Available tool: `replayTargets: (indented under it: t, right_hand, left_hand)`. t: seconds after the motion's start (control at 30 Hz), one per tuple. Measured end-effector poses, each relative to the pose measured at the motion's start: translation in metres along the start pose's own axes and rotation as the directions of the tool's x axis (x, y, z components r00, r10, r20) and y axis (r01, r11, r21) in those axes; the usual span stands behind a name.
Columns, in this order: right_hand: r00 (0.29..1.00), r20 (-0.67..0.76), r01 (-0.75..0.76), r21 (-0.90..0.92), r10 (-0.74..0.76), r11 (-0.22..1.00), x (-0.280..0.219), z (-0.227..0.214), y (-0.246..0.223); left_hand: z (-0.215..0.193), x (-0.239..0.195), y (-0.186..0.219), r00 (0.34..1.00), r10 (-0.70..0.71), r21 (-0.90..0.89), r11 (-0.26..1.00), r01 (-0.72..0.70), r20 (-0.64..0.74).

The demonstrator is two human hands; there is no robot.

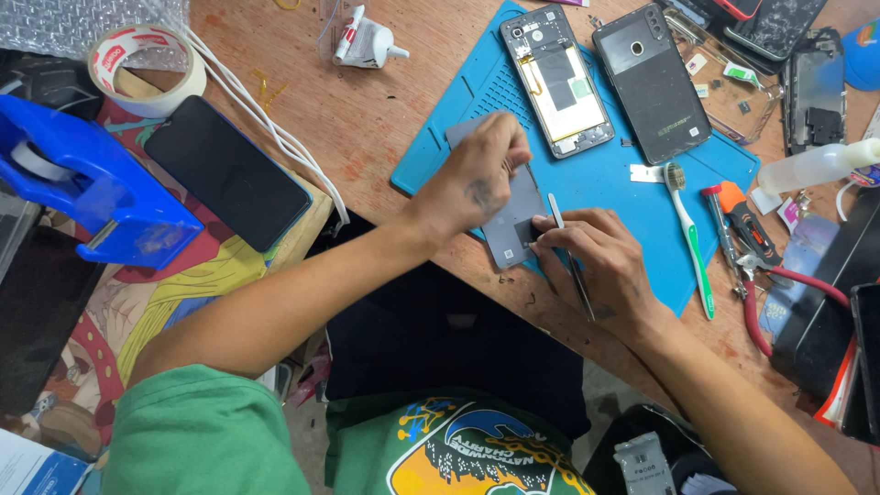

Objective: The person uses a metal spudger to pry and scrape adhesive from the back cover of a smartphone. They work around the camera module and edges, then set the cover aside and open a small parts container.

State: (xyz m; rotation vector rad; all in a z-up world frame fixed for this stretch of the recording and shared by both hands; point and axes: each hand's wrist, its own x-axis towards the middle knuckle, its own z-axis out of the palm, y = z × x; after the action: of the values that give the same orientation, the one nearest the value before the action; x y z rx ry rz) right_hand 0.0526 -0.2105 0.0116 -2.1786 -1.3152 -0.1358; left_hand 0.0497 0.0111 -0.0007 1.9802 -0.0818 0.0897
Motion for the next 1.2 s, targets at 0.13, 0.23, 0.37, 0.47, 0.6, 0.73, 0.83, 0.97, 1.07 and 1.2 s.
replayTargets:
  t: [0.13, 0.23, 0.37, 0.47, 0.6, 0.73, 0.83, 0.97, 1.07, 1.2]
  right_hand:
    - [1.000, -0.001, -0.007, -0.009, 0.007, 1.000, 0.000, 0.001, 0.000]
    - [1.000, -0.008, -0.010, -0.022, 0.010, 1.000, -0.001, 0.001, 0.001]
    - [1.000, -0.019, -0.007, -0.029, 0.007, 1.000, 0.002, 0.003, 0.002]
    - [1.000, -0.018, -0.007, -0.036, 0.006, 0.999, 0.002, 0.003, 0.002]
    - [0.999, -0.024, -0.030, -0.010, 0.030, 0.999, 0.002, 0.003, 0.001]
    - [0.996, -0.061, -0.062, 0.049, 0.065, 0.997, 0.001, 0.003, 0.001]
    - [0.993, -0.081, -0.085, 0.080, 0.091, 0.993, 0.000, 0.000, 0.001]
    - [0.999, -0.022, -0.024, -0.052, 0.023, 0.998, 0.000, -0.001, -0.004]
    - [0.999, 0.048, -0.012, -0.127, 0.018, 0.992, -0.002, -0.001, -0.008]
    - [0.998, 0.059, -0.016, -0.149, 0.025, 0.989, 0.002, 0.000, -0.007]
  left_hand:
    - [-0.017, 0.010, -0.009, 0.998, 0.019, -0.149, 0.988, -0.028, -0.056]
    - [-0.032, 0.023, -0.015, 0.972, 0.158, -0.168, 0.968, -0.188, -0.175]
    - [-0.065, 0.032, -0.013, 0.890, 0.244, -0.032, 0.960, -0.277, -0.386]
    - [-0.083, 0.033, -0.004, 0.849, 0.239, 0.037, 0.967, -0.251, -0.471]
    - [-0.070, 0.020, 0.013, 0.915, 0.206, 0.088, 0.978, -0.187, -0.345]
    - [-0.049, 0.001, 0.029, 0.900, 0.436, -0.175, 0.885, -0.431, -0.013]
    - [-0.030, -0.020, 0.037, 0.973, 0.228, 0.220, 0.948, -0.229, 0.029]
    - [-0.010, -0.042, 0.031, 0.978, 0.209, 0.373, 0.906, -0.200, 0.018]
    - [0.004, -0.053, 0.020, 0.955, 0.294, 0.544, 0.795, -0.267, 0.040]
    - [0.014, -0.054, 0.014, 0.963, 0.244, 0.620, 0.739, -0.263, 0.117]
